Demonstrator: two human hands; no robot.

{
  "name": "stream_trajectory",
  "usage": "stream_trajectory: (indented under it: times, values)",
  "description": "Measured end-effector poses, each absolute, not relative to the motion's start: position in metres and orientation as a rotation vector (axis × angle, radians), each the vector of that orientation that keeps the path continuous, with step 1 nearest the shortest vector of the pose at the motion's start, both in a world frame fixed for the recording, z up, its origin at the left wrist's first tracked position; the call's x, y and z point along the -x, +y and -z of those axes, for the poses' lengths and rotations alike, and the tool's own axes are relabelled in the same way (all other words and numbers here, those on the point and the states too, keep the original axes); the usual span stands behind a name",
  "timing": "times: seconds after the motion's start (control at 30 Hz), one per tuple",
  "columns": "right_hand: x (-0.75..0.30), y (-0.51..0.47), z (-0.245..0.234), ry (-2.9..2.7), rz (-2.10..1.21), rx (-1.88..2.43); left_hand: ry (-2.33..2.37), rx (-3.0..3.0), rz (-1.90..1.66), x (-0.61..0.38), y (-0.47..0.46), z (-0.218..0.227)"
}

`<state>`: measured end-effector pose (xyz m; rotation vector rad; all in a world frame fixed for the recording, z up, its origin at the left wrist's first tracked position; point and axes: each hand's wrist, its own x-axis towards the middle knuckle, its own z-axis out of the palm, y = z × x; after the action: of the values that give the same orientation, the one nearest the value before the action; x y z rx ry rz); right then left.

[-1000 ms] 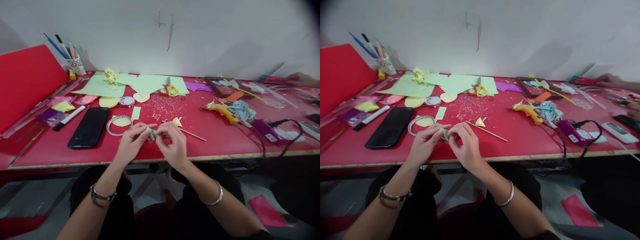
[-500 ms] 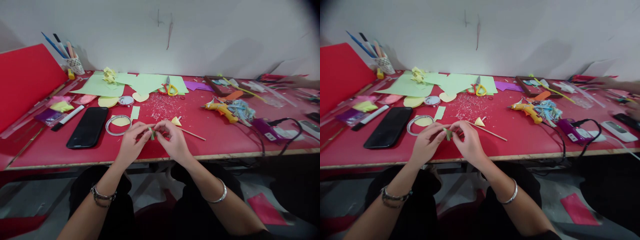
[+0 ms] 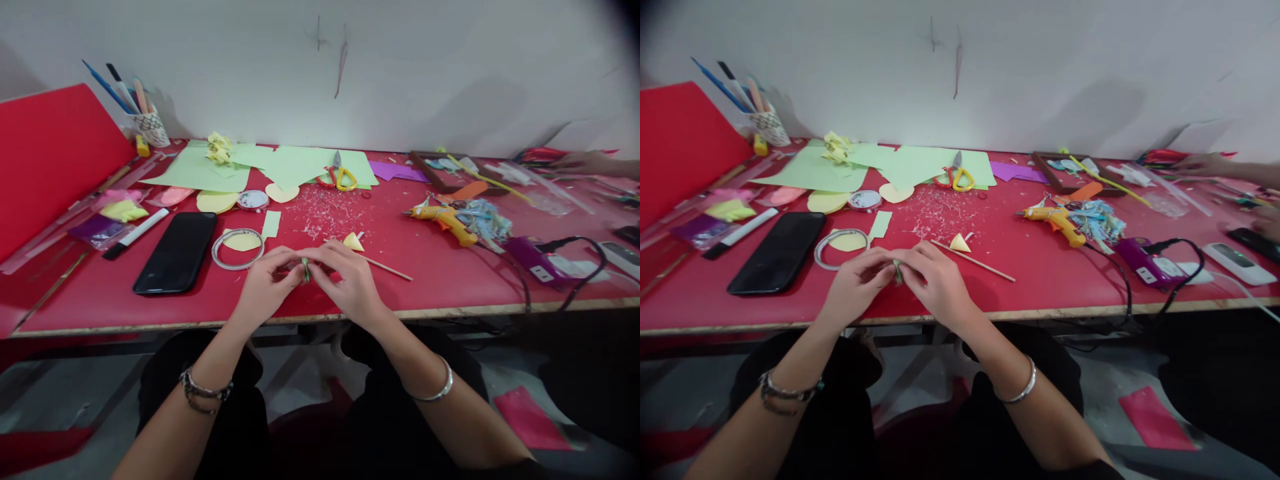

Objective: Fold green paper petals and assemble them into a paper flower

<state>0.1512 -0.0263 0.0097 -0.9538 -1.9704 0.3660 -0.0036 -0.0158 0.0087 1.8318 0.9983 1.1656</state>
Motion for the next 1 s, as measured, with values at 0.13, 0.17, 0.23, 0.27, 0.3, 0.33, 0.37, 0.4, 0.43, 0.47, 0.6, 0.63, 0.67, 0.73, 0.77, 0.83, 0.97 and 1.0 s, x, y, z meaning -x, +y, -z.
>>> stream_trajectory:
  times: [0.13, 0.17, 0.23, 0.27, 0.3, 0.33, 0.37, 0.4, 0.43, 0.47, 0.6, 0.63, 0.67, 0.73, 0.77, 0.83, 0.97, 1.0]
  values:
    - [-0.152, -0.027, -0.010, -1.967, -0.304, 0.930, 0.929, -1.679, -1.139, 0.004, -0.017, -0.009]
    - [-0.153, -0.027, -0.010, -1.965, -0.293, 0.921, 0.915, -1.648, -1.135, 0.004, -0.017, -0.009]
    - [-0.153, -0.026, -0.010, -1.972, -0.269, 0.902, 0.899, -1.600, -1.130, 0.004, -0.018, -0.009]
    - [-0.154, -0.026, -0.010, -1.979, -0.254, 0.897, 0.894, -1.583, -1.132, 0.003, -0.018, -0.009]
    - [-0.154, -0.025, -0.009, -1.986, -0.240, 0.894, 0.889, -1.570, -1.139, 0.003, -0.018, -0.009]
    - [-0.155, -0.025, -0.009, -1.993, -0.230, 0.895, 0.883, -1.561, -1.147, 0.002, -0.018, -0.009]
    - [-0.156, -0.024, -0.009, -2.004, -0.225, 0.896, 0.876, -1.556, -1.156, 0.002, -0.018, -0.008]
    - [-0.156, -0.024, -0.008, -2.014, -0.222, 0.897, 0.870, -1.555, -1.164, 0.001, -0.018, -0.008]
    - [-0.157, -0.023, -0.008, -2.025, -0.221, 0.896, 0.864, -1.557, -1.171, 0.001, -0.018, -0.008]
    - [-0.157, -0.023, -0.008, -2.038, -0.220, 0.894, 0.860, -1.564, -1.175, 0.001, -0.018, -0.008]
    - [-0.160, -0.023, -0.010, -2.096, -0.238, 0.885, 0.854, -1.605, -1.171, 0.001, -0.019, -0.010]
    - [-0.160, -0.022, -0.011, -2.110, -0.252, 0.881, 0.853, -1.616, -1.167, 0.001, -0.019, -0.011]
    - [-0.161, -0.022, -0.011, -2.123, -0.264, 0.874, 0.855, -1.624, -1.161, 0.001, -0.019, -0.011]
    - [-0.162, -0.022, -0.012, -2.149, -0.290, 0.853, 0.865, -1.643, -1.144, 0.000, -0.020, -0.013]
    - [-0.163, -0.022, -0.013, -2.160, -0.304, 0.839, 0.873, -1.656, -1.135, 0.000, -0.020, -0.014]
    - [-0.163, -0.022, -0.014, -2.176, -0.334, 0.819, 0.890, -1.678, -1.122, 0.000, -0.020, -0.015]
    - [-0.164, -0.022, -0.018, -2.162, -0.416, 0.812, 0.893, -1.681, -1.097, 0.002, -0.019, -0.014]
    - [-0.164, -0.022, -0.019, -2.154, -0.452, 0.817, 0.886, -1.691, -1.080, 0.002, -0.019, -0.014]
